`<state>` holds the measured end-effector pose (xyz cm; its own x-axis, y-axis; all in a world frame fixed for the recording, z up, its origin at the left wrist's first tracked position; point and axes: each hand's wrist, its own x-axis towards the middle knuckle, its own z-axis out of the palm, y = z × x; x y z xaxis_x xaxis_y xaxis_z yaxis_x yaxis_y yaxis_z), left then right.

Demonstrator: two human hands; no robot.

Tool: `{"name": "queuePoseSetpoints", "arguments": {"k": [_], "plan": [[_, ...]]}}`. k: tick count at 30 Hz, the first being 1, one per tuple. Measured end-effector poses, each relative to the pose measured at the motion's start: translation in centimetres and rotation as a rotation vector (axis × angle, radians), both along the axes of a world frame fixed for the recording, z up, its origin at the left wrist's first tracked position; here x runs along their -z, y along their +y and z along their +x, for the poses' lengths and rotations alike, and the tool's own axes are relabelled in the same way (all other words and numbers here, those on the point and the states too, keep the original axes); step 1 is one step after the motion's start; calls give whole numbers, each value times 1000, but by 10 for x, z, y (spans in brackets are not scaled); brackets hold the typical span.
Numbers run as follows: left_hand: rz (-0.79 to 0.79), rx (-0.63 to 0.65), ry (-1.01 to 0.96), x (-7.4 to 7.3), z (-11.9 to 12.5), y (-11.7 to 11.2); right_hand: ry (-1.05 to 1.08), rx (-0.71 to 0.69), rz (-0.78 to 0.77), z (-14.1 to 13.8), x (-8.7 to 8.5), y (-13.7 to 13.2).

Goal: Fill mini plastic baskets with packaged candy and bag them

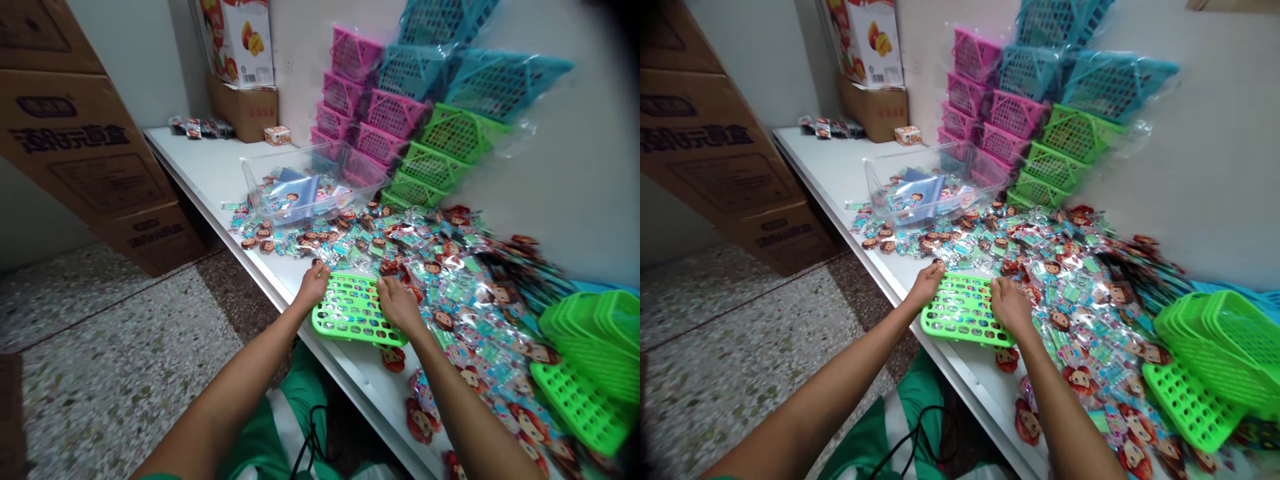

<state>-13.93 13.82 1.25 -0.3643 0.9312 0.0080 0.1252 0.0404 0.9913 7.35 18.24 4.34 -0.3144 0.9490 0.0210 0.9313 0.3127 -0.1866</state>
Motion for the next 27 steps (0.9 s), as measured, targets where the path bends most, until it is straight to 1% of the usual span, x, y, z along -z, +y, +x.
{"name": "queuePoseSetpoints", "arguments": {"k": [3,5,8,11,14,16,18,20,23,27], "plan": [[10,-11,39,-4,0,-1,-56,11,5,-11,-7,9],[9,-20,58,-6,-1,-1,-71,20,19,-19,-8,13],[-2,-25,76,-4,-1,-1,-71,16,24,-25,-6,15],[-5,-23,85,0,0,2,-66,16,-9,-26,-2,15],[8,-38,90,-2,0,1,-75,22,-12,-26,-4,15],[18,-77,95,-5,0,-6,-89,8,-14,-28,-7,14],[24,-109,98,-8,1,-18,-111,3,-13,-30,-10,12],[18,-110,89,-9,4,-33,-133,11,-1,-31,-12,10],[-6,-114,50,-8,16,-50,-157,22,21,-34,-11,7],[-16,-177,35,-7,30,-59,-176,21,26,-35,-7,4]]}}
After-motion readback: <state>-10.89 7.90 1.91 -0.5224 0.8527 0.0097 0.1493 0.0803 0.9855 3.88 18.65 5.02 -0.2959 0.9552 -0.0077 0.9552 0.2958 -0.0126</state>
